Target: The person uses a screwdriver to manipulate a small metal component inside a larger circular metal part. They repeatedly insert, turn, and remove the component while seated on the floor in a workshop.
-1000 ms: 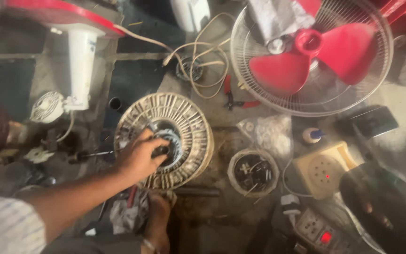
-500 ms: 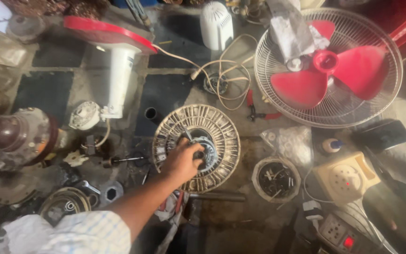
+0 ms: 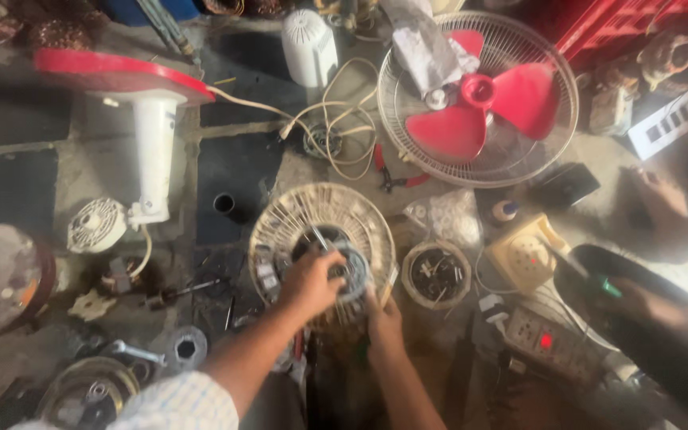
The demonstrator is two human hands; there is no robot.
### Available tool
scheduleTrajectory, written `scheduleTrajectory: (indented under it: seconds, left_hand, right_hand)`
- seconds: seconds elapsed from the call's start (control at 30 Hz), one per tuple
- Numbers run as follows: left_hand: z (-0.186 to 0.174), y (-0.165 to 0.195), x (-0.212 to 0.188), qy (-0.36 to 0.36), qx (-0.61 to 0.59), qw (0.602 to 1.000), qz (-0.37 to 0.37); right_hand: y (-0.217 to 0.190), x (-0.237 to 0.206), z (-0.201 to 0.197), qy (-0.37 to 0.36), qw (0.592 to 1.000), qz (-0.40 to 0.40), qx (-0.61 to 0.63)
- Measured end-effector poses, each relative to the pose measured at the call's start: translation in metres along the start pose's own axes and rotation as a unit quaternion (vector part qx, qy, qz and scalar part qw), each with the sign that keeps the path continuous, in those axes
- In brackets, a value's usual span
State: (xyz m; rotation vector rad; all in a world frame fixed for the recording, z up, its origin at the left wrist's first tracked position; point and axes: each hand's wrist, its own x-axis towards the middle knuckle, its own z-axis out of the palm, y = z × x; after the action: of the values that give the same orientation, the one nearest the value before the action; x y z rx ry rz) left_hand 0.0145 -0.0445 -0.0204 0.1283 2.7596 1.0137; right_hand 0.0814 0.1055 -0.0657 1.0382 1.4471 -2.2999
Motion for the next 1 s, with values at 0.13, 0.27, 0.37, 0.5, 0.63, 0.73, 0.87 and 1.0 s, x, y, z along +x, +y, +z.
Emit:
scheduleTrajectory:
  seconds: [0.13,0.27,0.37,0.5,0.63,0.73,0.87,1.0]
  left_hand:
    - [0.034,0.026,-0.016,-0.025,-0.047,0.999,0.01]
    - [0.054,0.05,-0.024,0.046,-0.084,0.995,-0.008]
    - [0.047,0.051,-0.023,0.005,-0.023,0.999,-0.039]
    - [0.026,0.042,-0.027,-0.014,0.024,0.999,0.033]
    - [0.014,0.043,-0.025,0.009,0.022,0.997,0.072]
    - [0.006,0.043,-0.016,-0.009,0.081,0.994,0.079]
    - [-0.001,0.043,-0.011,-0.045,0.078,0.995,0.05]
    - [-0.002,0.043,-0.011,-0.014,0.08,0.995,0.056]
  right_hand:
    - [-0.019,-0.019,-0.046,0.067,0.996,0.038,-0.038]
    - [-0.047,-0.001,-0.079,0.073,0.986,-0.01,-0.152]
    - [-0.045,0.018,-0.089,0.067,0.979,-0.043,-0.187]
    - [-0.027,0.012,-0.112,0.125,0.952,-0.049,-0.275]
    - [-0.029,-0.028,-0.128,0.143,0.917,-0.139,-0.346]
    - [-0.045,-0.062,-0.121,0.137,0.858,-0.183,-0.459]
    - [-0.066,-0.107,-0.104,0.091,0.864,-0.153,-0.471]
    - [-0.088,-0.115,-0.074,0.025,0.801,-0.175,-0.572]
